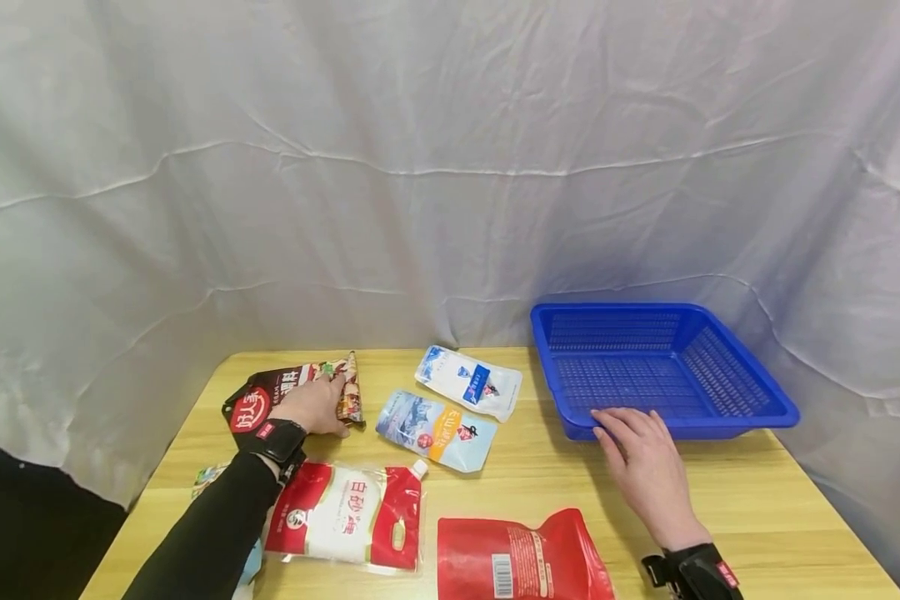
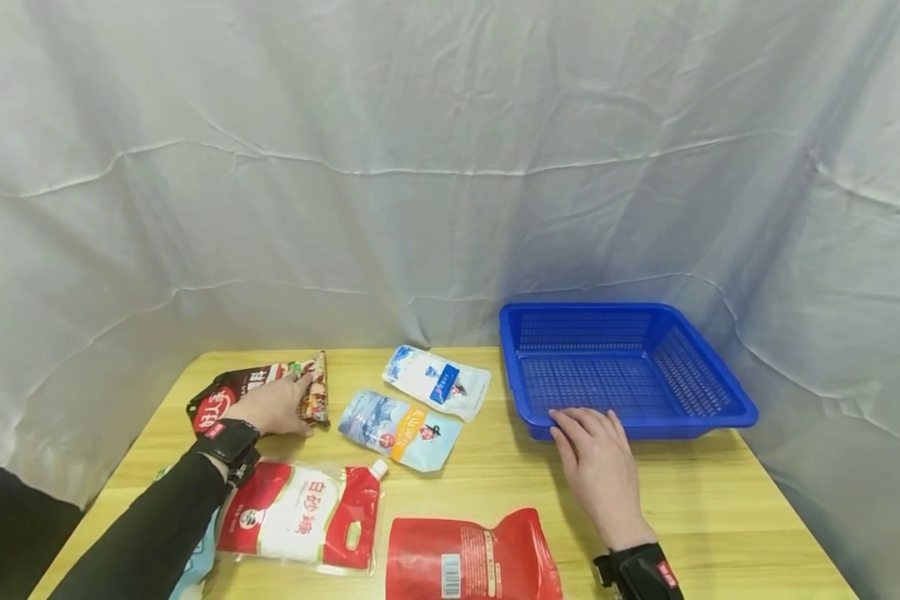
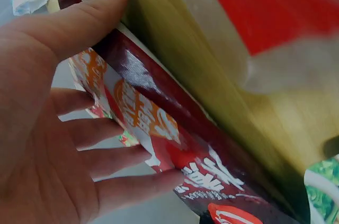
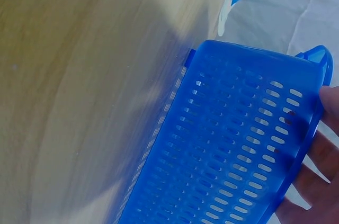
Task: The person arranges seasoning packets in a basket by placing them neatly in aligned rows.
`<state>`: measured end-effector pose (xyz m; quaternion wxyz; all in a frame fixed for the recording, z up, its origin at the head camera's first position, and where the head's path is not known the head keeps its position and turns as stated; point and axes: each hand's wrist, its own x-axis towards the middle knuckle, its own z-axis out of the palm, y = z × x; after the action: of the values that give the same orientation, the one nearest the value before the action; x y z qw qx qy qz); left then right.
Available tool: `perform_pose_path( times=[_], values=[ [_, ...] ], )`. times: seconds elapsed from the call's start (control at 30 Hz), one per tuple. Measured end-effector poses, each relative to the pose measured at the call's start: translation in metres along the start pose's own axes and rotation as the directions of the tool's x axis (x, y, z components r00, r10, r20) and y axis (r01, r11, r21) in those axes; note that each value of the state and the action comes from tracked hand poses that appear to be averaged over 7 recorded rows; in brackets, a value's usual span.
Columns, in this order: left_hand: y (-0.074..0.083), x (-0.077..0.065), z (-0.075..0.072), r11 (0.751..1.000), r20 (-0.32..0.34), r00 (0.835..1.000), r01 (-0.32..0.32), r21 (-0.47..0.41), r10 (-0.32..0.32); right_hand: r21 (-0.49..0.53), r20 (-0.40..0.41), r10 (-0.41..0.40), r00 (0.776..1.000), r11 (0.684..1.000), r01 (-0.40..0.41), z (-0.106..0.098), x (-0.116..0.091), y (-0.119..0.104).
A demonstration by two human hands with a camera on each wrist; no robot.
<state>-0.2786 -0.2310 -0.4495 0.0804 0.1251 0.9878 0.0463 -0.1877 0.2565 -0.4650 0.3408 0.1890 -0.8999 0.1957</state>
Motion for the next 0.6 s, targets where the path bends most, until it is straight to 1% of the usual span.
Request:
perform_pose_path(
  times=[0.13, 0.27, 0.3, 0.37, 0.43, 0.5, 0.6],
  values=[
    [-0.003, 0.004, -0.001, 1.0, -0.002, 1.0, -0.023, 0.01, 0.023, 0.003, -0.004, 0.0, 1.0, 1.0, 0.0, -0.001, 0.0, -0.001],
    [-0.003, 0.01, 0.001, 0.995, -0.031, 0.997, -0.068, 0.071, 0.07, 0.005, -0.007, -0.003, 1.0, 1.0, 0.003, -0.001, 0.0, 0.0],
    [-0.002, 0.011, 0.002, 0.992, -0.041, 0.996, -0.079, 0.1, 0.083, 0.005, -0.006, -0.004, 1.0, 1.0, 0.004, -0.001, 0.0, 0.0],
    [0.001, 0.013, 0.003, 0.982, -0.066, 0.991, -0.103, 0.158, 0.114, 0.007, -0.004, -0.004, 1.0, 1.0, 0.004, 0.0, 0.0, 0.0],
    [0.005, 0.013, 0.004, 0.97, -0.086, 0.987, -0.112, 0.217, 0.133, 0.007, -0.002, -0.002, 1.0, 1.0, 0.002, 0.0, 0.0, 0.0],
    [0.009, 0.013, 0.006, 0.955, -0.104, 0.984, -0.112, 0.274, 0.146, 0.005, 0.001, 0.001, 1.0, 1.0, -0.001, 0.0, 0.0, 0.0],
    [0.012, 0.013, 0.009, 0.941, -0.136, 0.979, -0.1, 0.324, 0.151, 0.002, 0.006, 0.005, 1.0, 1.0, -0.005, 0.0, 0.0, 0.0]
  ],
)
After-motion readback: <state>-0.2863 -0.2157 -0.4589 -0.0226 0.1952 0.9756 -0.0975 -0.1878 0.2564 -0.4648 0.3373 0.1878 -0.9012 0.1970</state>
